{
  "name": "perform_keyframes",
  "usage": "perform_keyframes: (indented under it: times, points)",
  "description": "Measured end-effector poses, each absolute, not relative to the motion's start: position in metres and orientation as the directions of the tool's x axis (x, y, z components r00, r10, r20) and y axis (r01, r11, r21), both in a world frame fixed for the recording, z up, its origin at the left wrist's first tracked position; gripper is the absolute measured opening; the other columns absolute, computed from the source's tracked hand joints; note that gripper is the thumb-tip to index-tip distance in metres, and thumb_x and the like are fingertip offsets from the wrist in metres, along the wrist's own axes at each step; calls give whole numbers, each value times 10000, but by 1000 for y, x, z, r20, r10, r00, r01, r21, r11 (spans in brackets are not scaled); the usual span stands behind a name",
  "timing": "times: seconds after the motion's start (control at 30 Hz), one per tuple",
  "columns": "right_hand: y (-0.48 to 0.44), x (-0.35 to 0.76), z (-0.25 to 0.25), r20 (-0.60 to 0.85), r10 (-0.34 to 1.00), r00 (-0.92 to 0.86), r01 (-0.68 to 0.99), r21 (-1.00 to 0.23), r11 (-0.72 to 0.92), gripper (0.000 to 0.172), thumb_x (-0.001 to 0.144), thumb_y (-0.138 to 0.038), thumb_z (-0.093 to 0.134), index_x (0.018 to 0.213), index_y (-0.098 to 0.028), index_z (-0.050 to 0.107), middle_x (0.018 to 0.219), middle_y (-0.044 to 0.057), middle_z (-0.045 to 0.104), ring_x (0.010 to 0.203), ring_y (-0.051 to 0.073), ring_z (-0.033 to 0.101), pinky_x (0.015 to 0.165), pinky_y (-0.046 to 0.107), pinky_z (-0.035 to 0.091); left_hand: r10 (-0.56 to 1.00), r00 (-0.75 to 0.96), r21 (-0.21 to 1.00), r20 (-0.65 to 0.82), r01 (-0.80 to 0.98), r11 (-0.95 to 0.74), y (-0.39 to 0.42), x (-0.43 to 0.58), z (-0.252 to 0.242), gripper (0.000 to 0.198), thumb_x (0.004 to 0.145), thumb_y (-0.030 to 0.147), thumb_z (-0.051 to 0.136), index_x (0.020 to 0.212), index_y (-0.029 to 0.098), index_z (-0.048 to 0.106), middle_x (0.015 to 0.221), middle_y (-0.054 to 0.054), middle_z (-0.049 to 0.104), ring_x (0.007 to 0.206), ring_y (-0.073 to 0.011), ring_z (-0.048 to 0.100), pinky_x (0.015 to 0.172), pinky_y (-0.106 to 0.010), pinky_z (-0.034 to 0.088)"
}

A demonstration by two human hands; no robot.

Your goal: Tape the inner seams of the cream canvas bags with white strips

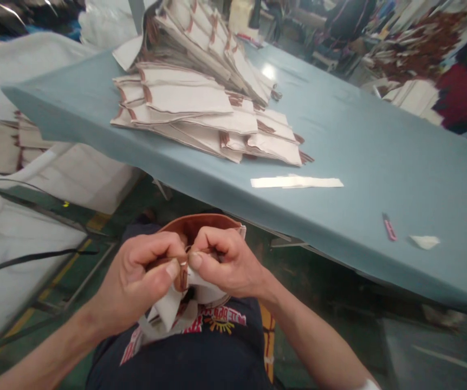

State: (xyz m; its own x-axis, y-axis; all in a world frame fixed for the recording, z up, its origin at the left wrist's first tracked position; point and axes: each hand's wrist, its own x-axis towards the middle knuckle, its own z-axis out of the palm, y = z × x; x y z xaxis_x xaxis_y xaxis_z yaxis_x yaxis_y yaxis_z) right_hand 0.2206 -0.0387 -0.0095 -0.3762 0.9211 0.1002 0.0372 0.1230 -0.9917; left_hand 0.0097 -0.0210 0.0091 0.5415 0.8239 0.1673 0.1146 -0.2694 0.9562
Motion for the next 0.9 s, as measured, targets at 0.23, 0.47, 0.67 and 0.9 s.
perform_keyframes:
  times: [0.23, 0.47, 0.67, 0.9]
  points:
    - [-45, 225, -8, -44, 864, -501, -50, -996, -79, 482, 1024, -636, 751, 815, -230, 599, 674, -75, 499, 590, 104, 389, 563, 260, 321, 762, 627, 942, 162, 132, -309, -25, 6, 16, 304, 954, 178, 546, 676, 234, 654, 563, 79, 684, 456, -89, 609, 484, -195, 398]
    - [-36, 238, 27, 140, 853, -503, 282, -906, 315, 487, 1215, -494, 423, 855, -231, 621, 813, 12, 697, 743, 161, 624, 747, 315, 479, 726, 648, 808, 229, 289, -513, -25, 0, 16, 288, 1024, 185, 516, 773, 234, 649, 651, 83, 660, 542, -91, 604, 560, -218, 435]
    - [-35, 235, 28, 197, 777, -597, 460, -710, 533, 306, 1190, -322, 541, 931, -225, 674, 813, 14, 744, 751, 172, 657, 730, 311, 442, 733, 612, 659, 296, 424, -621, -30, 3, 24, 286, 1021, 208, 519, 755, 235, 618, 656, 69, 644, 576, -109, 589, 593, -271, 388]
    - [-39, 233, 15, 321, 738, -593, 354, -720, 597, 210, 1052, -159, 542, 882, -224, 646, 725, -28, 687, 653, 129, 602, 670, 271, 412, 707, 700, 818, 105, 343, -462, -25, -15, 26, 227, 975, 212, 537, 842, 241, 719, 705, 77, 718, 591, -114, 630, 592, -243, 430]
